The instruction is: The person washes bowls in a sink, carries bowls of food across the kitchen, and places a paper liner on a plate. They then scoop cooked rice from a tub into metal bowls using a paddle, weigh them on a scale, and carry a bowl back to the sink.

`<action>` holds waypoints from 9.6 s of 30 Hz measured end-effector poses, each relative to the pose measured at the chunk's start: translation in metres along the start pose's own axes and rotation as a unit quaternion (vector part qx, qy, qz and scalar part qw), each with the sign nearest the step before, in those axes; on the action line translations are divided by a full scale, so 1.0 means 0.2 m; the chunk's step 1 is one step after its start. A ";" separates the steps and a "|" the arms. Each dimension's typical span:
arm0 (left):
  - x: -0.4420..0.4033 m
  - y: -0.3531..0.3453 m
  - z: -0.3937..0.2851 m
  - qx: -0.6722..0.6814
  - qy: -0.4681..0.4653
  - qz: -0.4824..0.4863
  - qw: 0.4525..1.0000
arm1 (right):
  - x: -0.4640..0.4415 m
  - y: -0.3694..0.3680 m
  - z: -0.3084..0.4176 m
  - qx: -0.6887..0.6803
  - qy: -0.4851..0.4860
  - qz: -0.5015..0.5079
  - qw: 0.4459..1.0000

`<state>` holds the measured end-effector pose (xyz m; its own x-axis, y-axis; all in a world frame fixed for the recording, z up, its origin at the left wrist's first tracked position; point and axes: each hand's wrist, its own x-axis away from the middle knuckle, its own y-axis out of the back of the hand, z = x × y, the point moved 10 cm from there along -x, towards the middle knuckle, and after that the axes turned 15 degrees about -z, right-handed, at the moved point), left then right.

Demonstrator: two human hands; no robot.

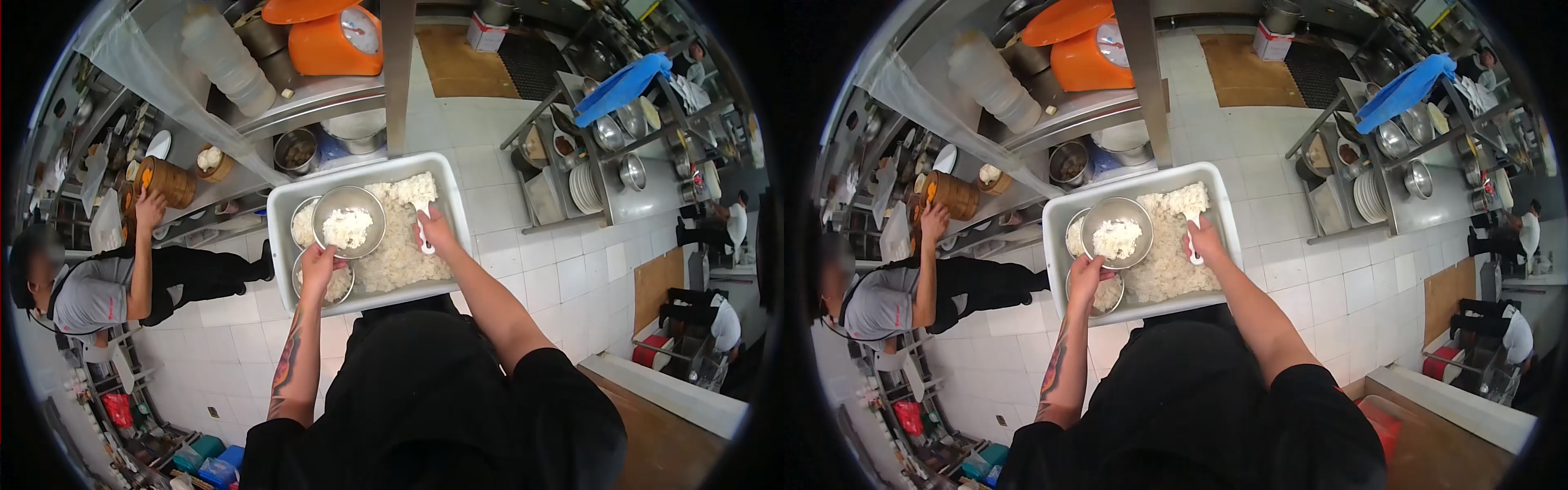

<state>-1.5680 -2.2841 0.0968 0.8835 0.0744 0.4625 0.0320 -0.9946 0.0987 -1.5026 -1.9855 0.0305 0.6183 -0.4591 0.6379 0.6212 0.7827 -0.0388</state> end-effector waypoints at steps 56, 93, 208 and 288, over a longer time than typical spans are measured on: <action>-0.20 -0.58 -2.54 0.025 -0.231 0.051 0.971 | 0.67 0.38 -0.05 0.231 0.167 0.067 0.956; -0.05 -0.39 -2.44 0.008 -0.229 -0.001 0.973 | 0.72 0.31 -0.02 0.243 0.139 0.103 0.955; 0.73 -0.13 -0.98 -0.230 -0.360 0.017 0.904 | 1.14 0.14 0.54 -0.065 0.153 0.017 0.986; 0.63 -0.18 -0.68 -0.169 -0.179 0.222 0.943 | 0.82 0.19 0.04 0.376 0.280 -0.048 0.882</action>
<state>-1.5210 -2.2282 0.2709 0.8776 -0.4345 0.2024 -0.4764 -0.8374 0.2681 -1.3814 -2.0277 0.1412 0.8518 -0.5091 0.1234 0.3182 0.6900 0.6500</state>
